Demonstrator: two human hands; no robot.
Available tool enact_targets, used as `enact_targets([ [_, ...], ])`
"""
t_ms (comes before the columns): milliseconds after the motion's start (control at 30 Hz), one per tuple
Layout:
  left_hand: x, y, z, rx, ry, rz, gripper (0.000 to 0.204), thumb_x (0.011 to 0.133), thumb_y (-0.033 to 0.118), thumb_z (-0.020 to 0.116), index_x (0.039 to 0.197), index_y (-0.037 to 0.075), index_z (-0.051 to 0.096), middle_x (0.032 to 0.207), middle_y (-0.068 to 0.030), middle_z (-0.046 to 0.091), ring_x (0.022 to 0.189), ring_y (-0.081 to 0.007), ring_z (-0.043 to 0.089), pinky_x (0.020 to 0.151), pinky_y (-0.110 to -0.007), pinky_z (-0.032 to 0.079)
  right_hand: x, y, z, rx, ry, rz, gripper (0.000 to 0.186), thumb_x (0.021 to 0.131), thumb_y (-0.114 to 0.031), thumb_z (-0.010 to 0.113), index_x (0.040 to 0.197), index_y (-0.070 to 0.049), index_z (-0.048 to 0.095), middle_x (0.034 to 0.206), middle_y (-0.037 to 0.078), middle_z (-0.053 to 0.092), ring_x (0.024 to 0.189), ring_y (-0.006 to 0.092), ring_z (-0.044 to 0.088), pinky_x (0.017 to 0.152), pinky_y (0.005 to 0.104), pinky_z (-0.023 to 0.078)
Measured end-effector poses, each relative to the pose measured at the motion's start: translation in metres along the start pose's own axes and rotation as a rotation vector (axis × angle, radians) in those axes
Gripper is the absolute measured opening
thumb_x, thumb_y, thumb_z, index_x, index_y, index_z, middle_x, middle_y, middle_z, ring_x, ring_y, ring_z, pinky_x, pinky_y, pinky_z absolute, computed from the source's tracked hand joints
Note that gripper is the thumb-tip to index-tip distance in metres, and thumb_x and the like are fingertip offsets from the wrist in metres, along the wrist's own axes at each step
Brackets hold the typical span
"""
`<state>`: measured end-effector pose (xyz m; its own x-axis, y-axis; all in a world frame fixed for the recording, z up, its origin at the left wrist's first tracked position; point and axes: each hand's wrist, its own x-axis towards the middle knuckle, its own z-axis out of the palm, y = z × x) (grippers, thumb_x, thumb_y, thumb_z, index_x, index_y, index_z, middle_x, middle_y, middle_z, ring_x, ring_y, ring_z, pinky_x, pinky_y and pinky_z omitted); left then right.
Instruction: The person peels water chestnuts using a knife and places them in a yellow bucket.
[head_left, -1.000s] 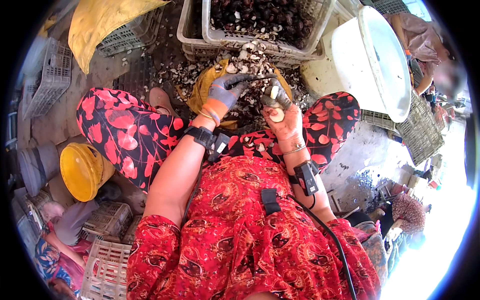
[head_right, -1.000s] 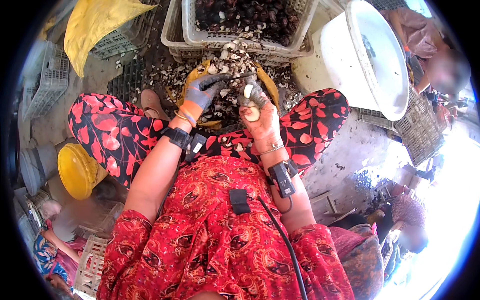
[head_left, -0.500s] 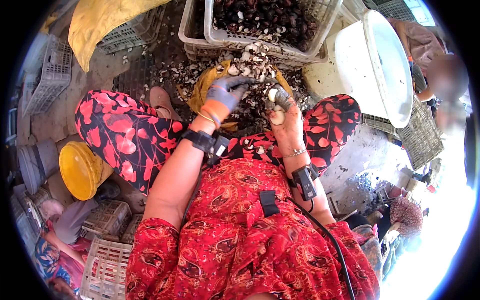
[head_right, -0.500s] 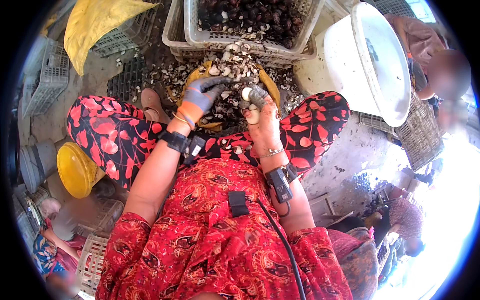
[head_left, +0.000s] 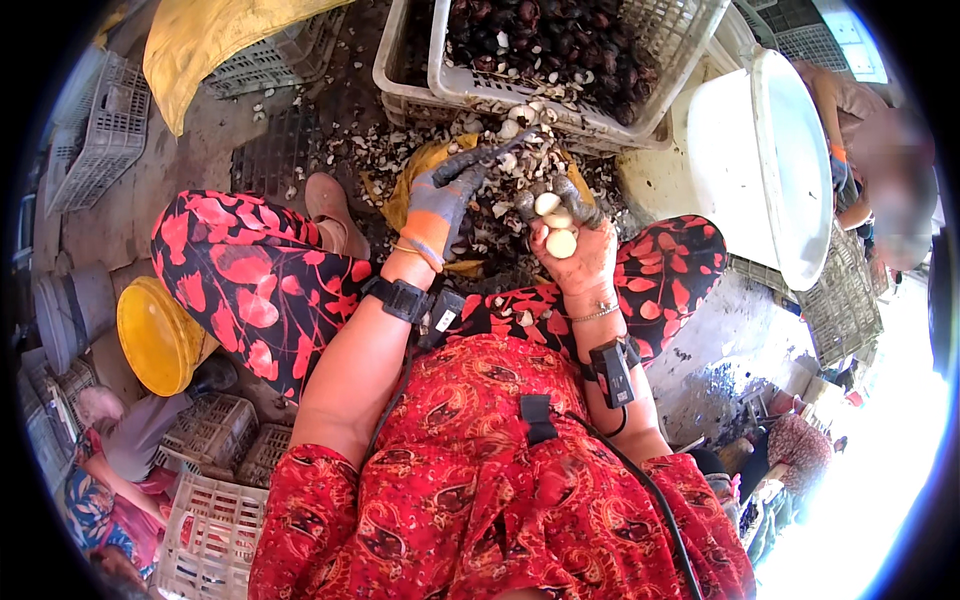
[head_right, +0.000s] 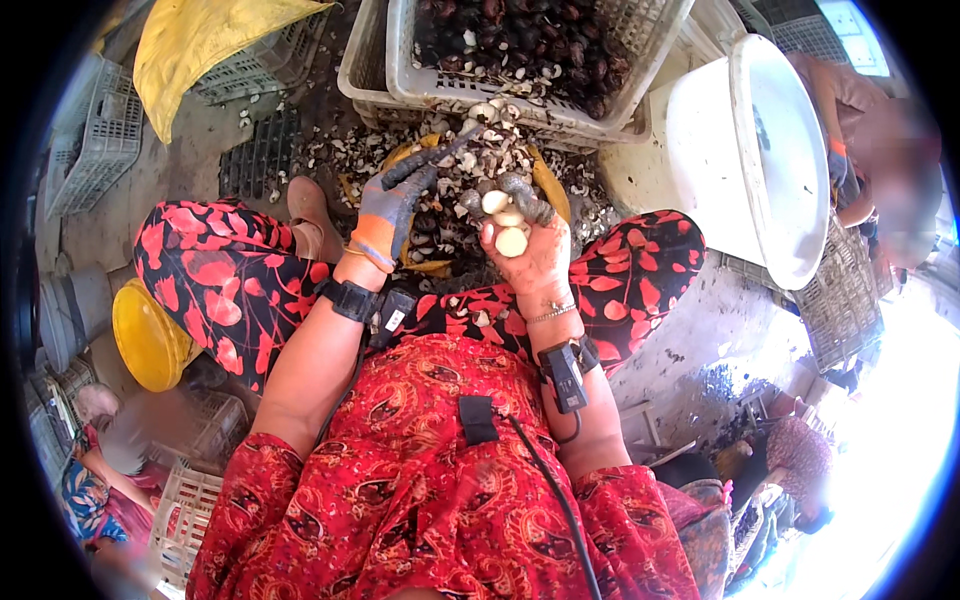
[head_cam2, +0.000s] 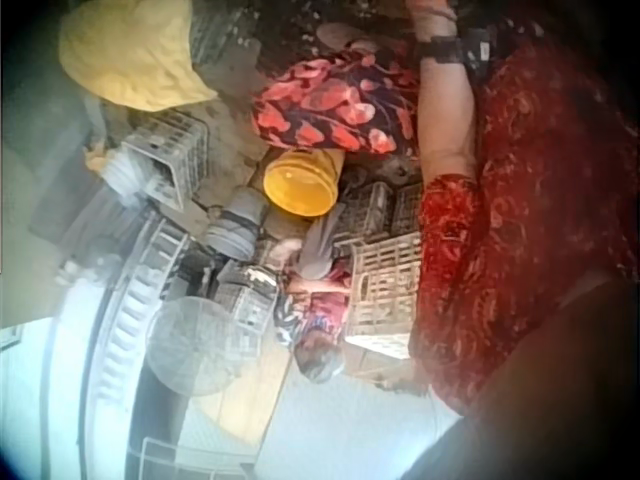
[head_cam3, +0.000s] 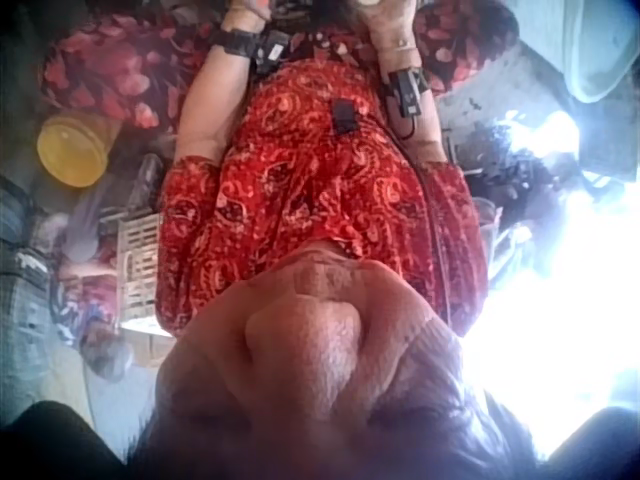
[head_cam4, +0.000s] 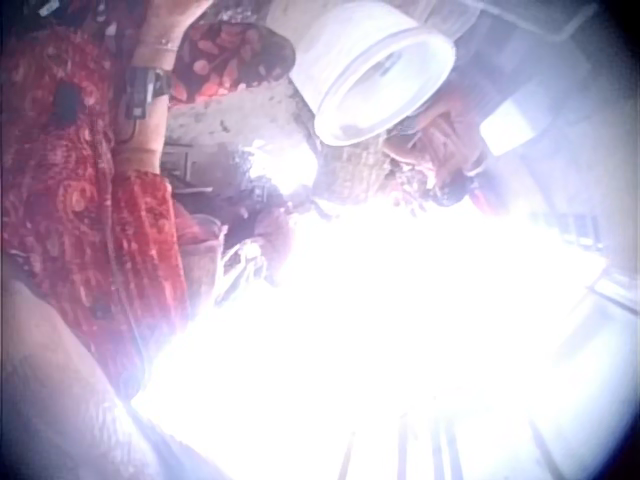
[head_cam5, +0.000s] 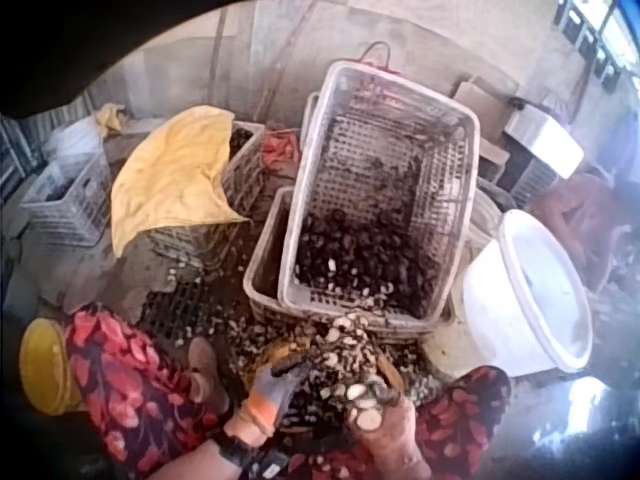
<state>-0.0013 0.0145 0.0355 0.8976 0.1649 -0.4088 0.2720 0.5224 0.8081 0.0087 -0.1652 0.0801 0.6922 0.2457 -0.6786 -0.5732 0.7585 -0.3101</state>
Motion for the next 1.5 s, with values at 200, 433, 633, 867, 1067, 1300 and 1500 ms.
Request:
enact_targets([
  [200, 0.012, 0.001, -0.014, -0.185, 0.208, 0.117, 0.023, 0.086, 0.004, 0.058, 0.108, -0.002, 0.062, 0.099, -0.0035, 0.063, 0.082, -0.0084, 0.057, 0.073, -0.021, 0.046, 0.045, -0.019, 0.056, -0.624, -0.236, -0.098, 0.019, 0.087, -0.028, 0.06, 0.091, -0.009, 0.06, 0.08, 0.003, 0.063, 0.059, 0.0105, 0.055, 0.041, 0.0184, 0.036],
  [433, 0.024, -0.001, -0.024, -0.601, 0.231, 0.076, 0.024, 0.087, 0.001, 0.056, 0.11, -0.002, 0.059, 0.101, -0.0047, 0.062, 0.085, -0.0116, 0.058, 0.075, -0.022, 0.047, 0.202, -0.034, 0.116, -2.33, -0.149, -1.059, 0.02, 0.075, -0.02, 0.061, 0.091, -0.008, 0.067, 0.081, 0.012, 0.066, 0.073, 0.0278, 0.063, 0.065, 0.0343, 0.051],
  [633, 0.024, 0.006, -0.019, -0.483, 0.313, 0.158, 0.024, 0.086, -0.001, 0.057, 0.109, -0.003, 0.059, 0.102, -0.0034, 0.061, 0.086, -0.0086, 0.056, 0.077, -0.021, 0.047, 0.25, 0.005, 0.15, -2.662, -0.028, -0.809, 0.014, 0.073, -0.015, 0.06, 0.08, -0.007, 0.069, 0.083, 0.015, 0.066, 0.079, 0.0321, 0.064, 0.068, 0.0376, 0.052],
  [867, 0.027, 0.002, -0.02, -0.349, 0.384, 0.149, 0.028, 0.085, 0.016, 0.063, 0.11, 0.003, 0.061, 0.091, -0.0004, 0.064, 0.078, -0.0051, 0.056, 0.06, -0.019, 0.041, 0.261, 0.006, 0.154, -2.63, -0.002, -0.671, 0.014, 0.073, -0.013, 0.061, 0.082, -0.005, 0.068, 0.085, 0.014, 0.067, 0.087, 0.0315, 0.064, 0.073, 0.0376, 0.052],
  [1067, 0.03, 0.013, -0.025, -0.349, 0.3, 0.164, 0.029, 0.086, 0.013, 0.062, 0.113, 0.004, 0.06, 0.094, 0.0003, 0.063, 0.07, -0.0041, 0.053, 0.058, -0.019, 0.04, 0.18, -0.032, 0.117, -1.643, -0.367, -0.279, 0.02, 0.078, -0.017, 0.067, 0.093, -0.004, 0.067, 0.056, -0.005, 0.048, 0.046, 0.0027, 0.041, 0.042, 0.0199, 0.032],
  [1300, 0.005, 0.005, 0.004, -0.296, -0.065, -0.156, 0.032, 0.083, 0.011, 0.065, 0.114, 0.006, 0.06, 0.092, 0.0008, 0.064, 0.072, -0.0063, 0.058, 0.059, -0.017, 0.045, 0.072, -0.029, 0.011, -1.761, -0.439, -0.705, 0.028, 0.078, -0.018, 0.069, 0.101, -0.001, 0.066, 0.068, -0.002, 0.059, 0.054, 0.0026, 0.045, 0.048, 0.0207, 0.036],
  [1500, -0.013, 0.003, 0.002, -0.317, -0.397, -0.279, 0.035, 0.087, 0.014, 0.058, 0.12, 0.004, 0.054, 0.1, -0.0064, 0.065, 0.079, -0.013, 0.064, 0.062, -0.022, 0.052, 0.003, -0.002, 0.02, -1.753, -0.372, -0.832, 0.044, 0.074, -0.02, 0.075, 0.111, -0.001, 0.06, 0.096, 0.01, 0.065, 0.082, 0.0141, 0.057, 0.076, 0.0285, 0.046],
])
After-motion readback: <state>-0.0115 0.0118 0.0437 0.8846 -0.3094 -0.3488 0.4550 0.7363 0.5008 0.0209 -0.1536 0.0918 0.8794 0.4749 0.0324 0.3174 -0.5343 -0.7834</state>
